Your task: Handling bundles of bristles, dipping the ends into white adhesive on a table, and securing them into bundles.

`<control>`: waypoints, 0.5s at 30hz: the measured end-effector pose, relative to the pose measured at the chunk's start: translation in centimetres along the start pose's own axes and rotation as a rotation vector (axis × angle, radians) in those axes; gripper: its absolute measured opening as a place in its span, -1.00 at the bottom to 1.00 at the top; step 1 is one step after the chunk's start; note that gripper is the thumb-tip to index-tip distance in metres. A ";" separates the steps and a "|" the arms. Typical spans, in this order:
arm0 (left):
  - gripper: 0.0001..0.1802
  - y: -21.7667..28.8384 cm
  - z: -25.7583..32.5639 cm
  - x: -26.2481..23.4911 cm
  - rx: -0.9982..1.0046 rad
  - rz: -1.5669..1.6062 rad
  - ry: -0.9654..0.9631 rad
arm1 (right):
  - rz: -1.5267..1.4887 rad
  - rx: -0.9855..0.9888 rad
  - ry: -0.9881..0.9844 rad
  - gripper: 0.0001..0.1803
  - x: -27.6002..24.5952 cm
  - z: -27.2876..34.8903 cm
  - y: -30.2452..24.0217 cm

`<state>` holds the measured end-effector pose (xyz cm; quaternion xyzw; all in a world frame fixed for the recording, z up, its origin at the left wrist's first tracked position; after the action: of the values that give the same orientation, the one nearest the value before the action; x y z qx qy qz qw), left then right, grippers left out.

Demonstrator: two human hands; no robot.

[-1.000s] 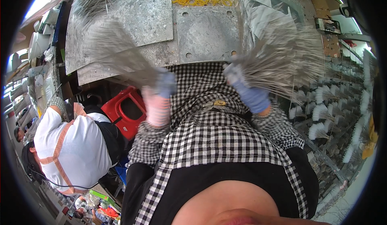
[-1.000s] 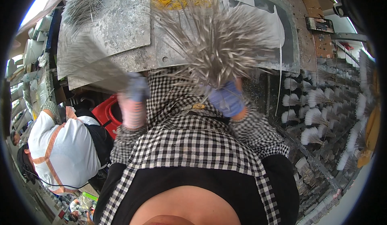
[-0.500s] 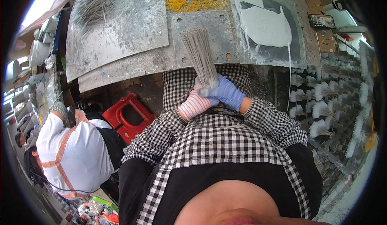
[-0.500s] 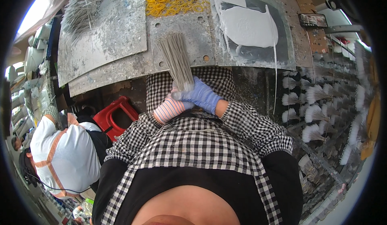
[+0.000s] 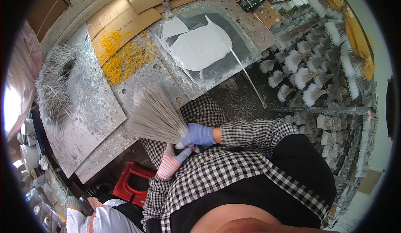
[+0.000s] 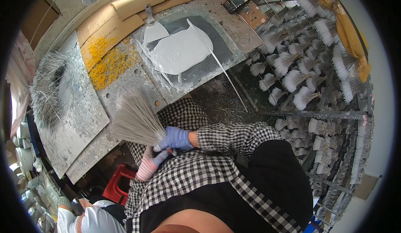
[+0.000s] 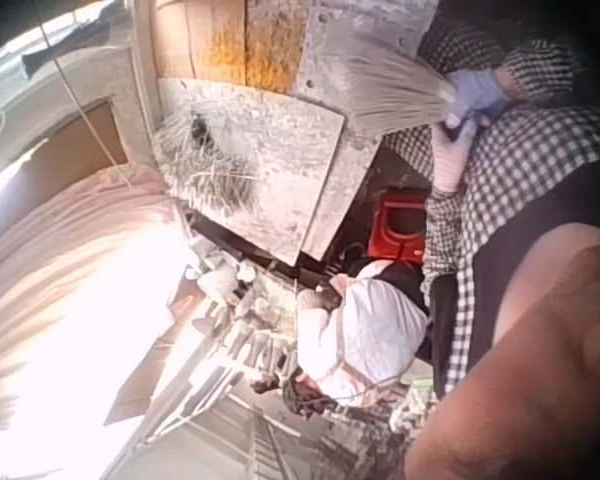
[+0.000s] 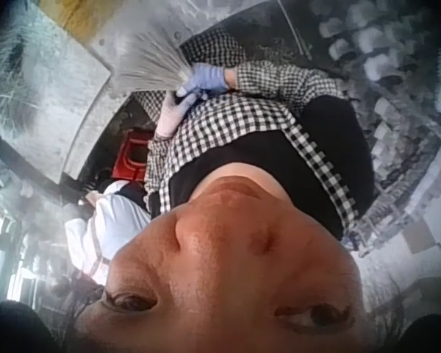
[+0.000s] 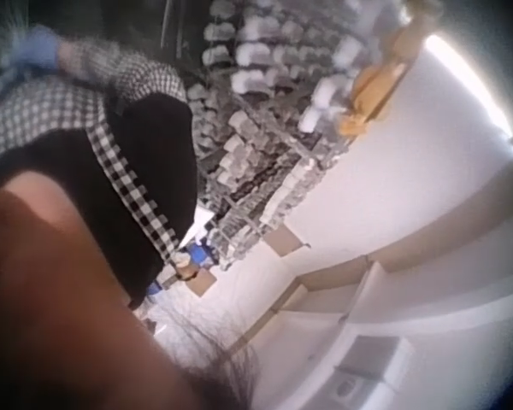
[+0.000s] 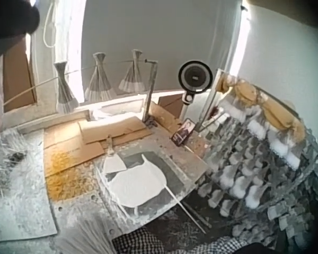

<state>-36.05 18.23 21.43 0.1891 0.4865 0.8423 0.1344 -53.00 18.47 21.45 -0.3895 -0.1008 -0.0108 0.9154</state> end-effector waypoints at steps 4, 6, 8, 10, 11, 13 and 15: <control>-0.15 -1.4 1.4 -2.6 0.023 0.132 -0.220 | 0.176 -0.466 -0.036 -0.62 -1.0 -0.3 1.3; -0.23 -2.1 1.3 -3.2 0.173 -0.097 -0.059 | 0.220 -0.976 0.056 -0.60 -0.9 -0.2 1.4; -0.23 -2.6 0.4 -3.5 0.100 -0.316 0.043 | 0.089 -0.871 0.068 -0.59 -0.9 -0.5 1.7; -0.13 -2.8 -0.6 -2.9 -0.156 0.175 -0.102 | -0.110 0.192 0.022 -0.59 -0.9 -1.0 2.7; -0.10 -2.2 -1.3 -3.2 -0.117 0.217 0.044 | 0.024 0.150 0.020 -0.60 -1.0 -0.9 2.8; 0.06 0.0 -2.2 -3.6 0.009 0.197 0.141 | 0.169 -0.003 -0.169 -0.64 -1.0 -1.0 2.5; 0.28 3.3 -2.3 -3.6 0.252 0.525 0.038 | 0.385 -0.159 -0.209 -0.62 -1.1 -1.2 1.8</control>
<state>-34.02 13.35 22.55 0.3082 0.5242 0.7845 -0.1219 -53.70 18.76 19.16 -0.4715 -0.1179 0.1967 0.8515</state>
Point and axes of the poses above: each hand's wrist, its own z-axis away from the middle knuckle, its own x-axis out of the palm, y = z × x, the point moved 1 cm from there along -z, towards the middle knuckle, and after that the axes turned 14 degrees about y, right-handed, at the moved point
